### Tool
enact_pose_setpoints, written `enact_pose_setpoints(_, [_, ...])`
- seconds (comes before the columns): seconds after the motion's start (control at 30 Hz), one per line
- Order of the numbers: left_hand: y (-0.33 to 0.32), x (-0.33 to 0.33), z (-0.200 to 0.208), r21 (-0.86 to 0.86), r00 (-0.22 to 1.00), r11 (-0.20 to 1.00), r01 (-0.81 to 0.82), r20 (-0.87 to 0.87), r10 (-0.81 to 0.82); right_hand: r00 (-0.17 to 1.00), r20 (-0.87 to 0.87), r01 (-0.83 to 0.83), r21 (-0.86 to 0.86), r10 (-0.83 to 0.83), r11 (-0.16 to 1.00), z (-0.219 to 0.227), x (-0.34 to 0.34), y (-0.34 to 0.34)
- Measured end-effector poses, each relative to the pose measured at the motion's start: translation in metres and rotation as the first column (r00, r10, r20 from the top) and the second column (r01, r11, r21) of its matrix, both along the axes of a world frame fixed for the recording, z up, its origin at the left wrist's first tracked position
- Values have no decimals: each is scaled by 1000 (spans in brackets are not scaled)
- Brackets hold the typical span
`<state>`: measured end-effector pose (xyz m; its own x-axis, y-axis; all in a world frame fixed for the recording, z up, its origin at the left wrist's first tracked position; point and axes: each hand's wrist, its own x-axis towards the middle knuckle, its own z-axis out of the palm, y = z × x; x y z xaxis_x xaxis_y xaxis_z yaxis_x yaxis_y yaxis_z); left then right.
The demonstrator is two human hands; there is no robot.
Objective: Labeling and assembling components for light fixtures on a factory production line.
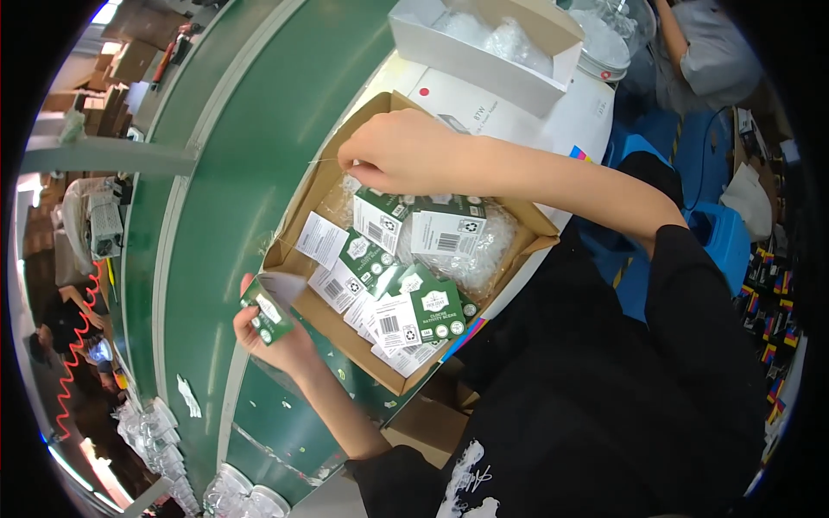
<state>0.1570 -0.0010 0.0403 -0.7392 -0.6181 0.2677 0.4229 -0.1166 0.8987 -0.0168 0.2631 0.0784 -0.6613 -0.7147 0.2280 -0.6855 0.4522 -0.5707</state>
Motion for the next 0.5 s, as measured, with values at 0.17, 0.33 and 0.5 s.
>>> enact_pose_setpoints(0.17, [7, 10, -30, -210, 979, 961, -181, 55, 196, 995, -82, 81, 277, -60, 958, -5, -17, -44])
enact_pose_setpoints(0.33, [15, 20, -6, -295, 948, 931, -213, 168, 270, 996, -54, 77, 50, -74, 996, 6, -14, -56])
enact_pose_setpoints(0.5, [47, 4, 9, -138, 987, 987, -86, 123, 103, 994, -114, -37, -343, -2, 939, 37, -8, -34])
